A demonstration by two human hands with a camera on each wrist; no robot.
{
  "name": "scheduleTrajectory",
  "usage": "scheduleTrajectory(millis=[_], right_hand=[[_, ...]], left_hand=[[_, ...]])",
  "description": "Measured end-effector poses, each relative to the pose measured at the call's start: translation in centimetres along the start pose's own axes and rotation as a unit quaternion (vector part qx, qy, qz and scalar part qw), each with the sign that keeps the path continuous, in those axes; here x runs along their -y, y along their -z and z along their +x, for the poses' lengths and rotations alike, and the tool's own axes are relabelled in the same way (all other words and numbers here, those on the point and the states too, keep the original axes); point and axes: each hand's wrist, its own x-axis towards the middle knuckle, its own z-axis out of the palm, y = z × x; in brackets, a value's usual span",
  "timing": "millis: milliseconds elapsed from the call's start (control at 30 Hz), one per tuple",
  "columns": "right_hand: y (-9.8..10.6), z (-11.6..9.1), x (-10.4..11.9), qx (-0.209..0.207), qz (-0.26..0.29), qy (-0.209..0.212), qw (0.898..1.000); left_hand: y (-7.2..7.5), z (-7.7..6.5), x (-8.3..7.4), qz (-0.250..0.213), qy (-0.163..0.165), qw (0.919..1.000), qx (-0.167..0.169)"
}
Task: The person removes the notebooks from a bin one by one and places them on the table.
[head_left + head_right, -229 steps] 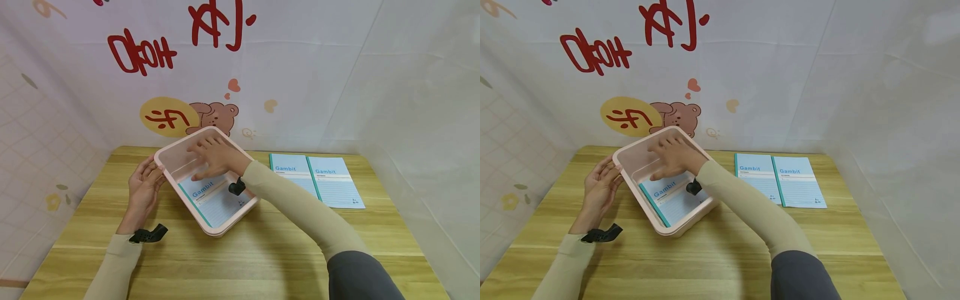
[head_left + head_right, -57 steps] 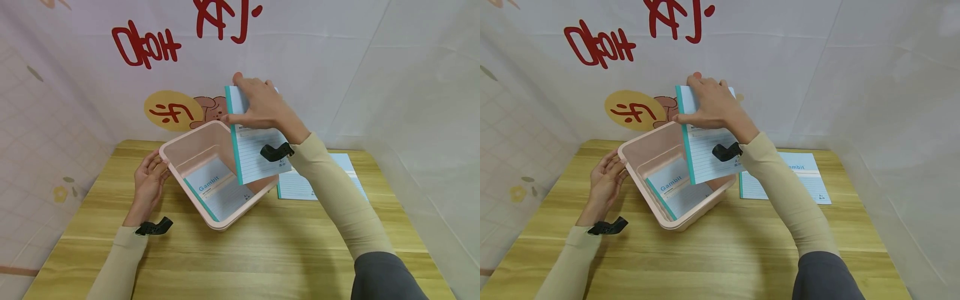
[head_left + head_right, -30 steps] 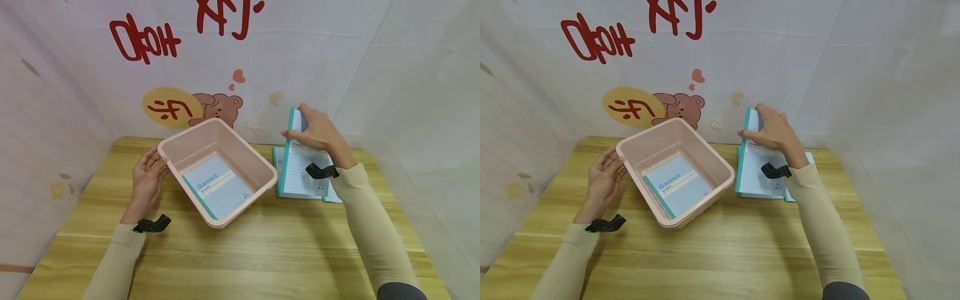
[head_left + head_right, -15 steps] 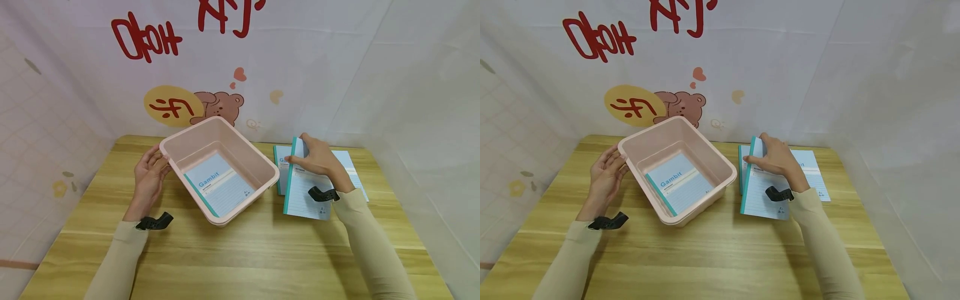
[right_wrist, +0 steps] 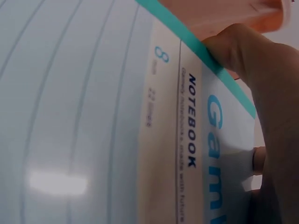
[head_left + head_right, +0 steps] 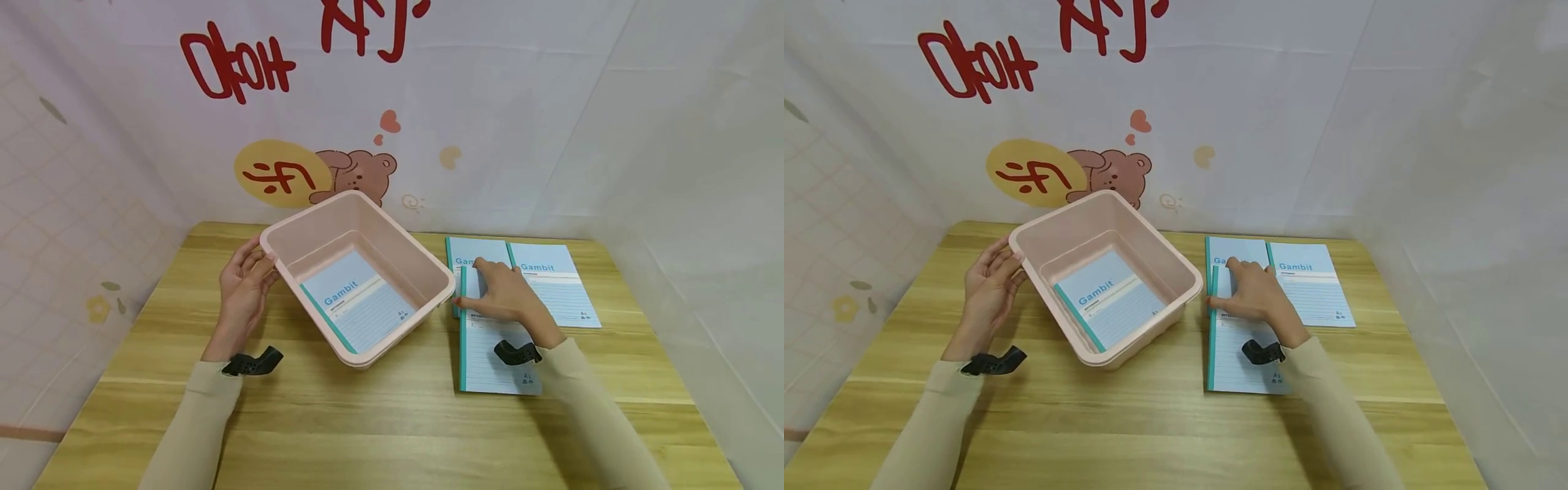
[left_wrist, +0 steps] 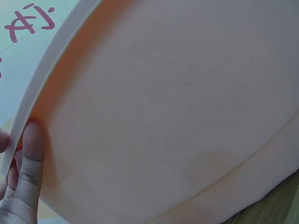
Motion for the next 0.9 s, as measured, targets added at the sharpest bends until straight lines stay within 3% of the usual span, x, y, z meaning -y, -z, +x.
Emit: scheduleTrajectory(millis=[600, 900], right_hand=[[-3.7, -3.4, 0.9, -0.015, -0.078, 0.005, 0.997], [-4.8, -5.1, 1.0, -0.019, -0.078, 0.016, 0.997]], left_hand=[[-0.1, -0.2, 0.1, 0.000, 0.002, 1.0000, -0.006], [-0.2, 0.0, 0.3, -0.008, -0.004, 0.9999, -0.006]])
